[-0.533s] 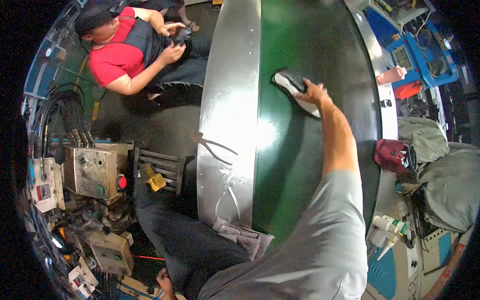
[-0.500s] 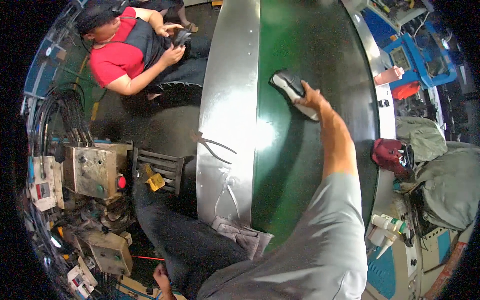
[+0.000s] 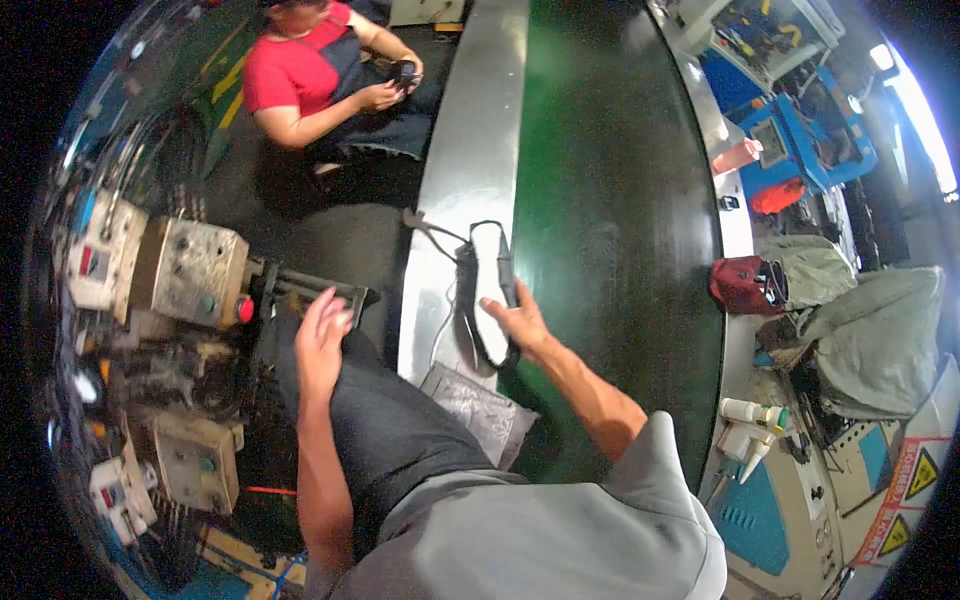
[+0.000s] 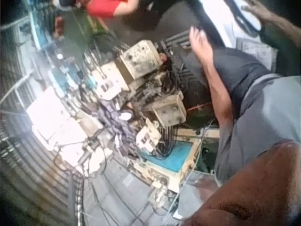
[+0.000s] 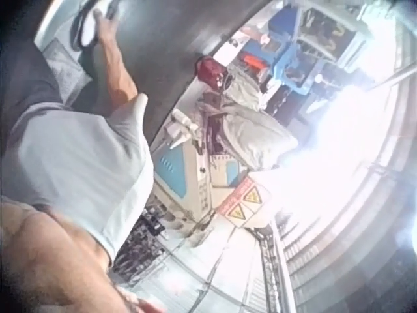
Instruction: Operating a shoe lasting machine to shape and attach the upper to the last.
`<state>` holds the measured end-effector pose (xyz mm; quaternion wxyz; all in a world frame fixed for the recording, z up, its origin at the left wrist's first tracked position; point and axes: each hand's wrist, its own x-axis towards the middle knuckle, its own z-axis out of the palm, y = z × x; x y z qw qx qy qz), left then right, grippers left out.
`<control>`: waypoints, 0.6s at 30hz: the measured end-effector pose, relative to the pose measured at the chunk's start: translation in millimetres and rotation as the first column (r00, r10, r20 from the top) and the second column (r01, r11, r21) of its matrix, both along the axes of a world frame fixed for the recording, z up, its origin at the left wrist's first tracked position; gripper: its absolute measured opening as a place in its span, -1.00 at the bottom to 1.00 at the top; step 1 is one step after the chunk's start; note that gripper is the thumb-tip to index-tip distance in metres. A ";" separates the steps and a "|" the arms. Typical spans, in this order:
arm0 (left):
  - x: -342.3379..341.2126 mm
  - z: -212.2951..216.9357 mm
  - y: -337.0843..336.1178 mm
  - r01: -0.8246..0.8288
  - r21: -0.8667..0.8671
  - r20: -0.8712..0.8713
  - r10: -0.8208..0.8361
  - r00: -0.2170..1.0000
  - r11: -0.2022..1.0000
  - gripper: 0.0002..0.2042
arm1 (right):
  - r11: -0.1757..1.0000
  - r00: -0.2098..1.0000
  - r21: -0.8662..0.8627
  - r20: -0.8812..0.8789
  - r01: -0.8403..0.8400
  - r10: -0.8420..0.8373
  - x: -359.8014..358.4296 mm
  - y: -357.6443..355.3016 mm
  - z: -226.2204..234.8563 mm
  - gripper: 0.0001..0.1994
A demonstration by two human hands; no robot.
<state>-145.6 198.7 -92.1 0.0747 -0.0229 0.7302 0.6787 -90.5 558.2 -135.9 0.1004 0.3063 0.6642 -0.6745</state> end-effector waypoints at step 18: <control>184.0 63.1 -140.7 -0.417 0.118 -0.098 0.429 0.898 0.901 -0.48 | 0.355 0.312 0.179 -0.230 -0.918 0.922 83.5 -260.3 89.6 0.06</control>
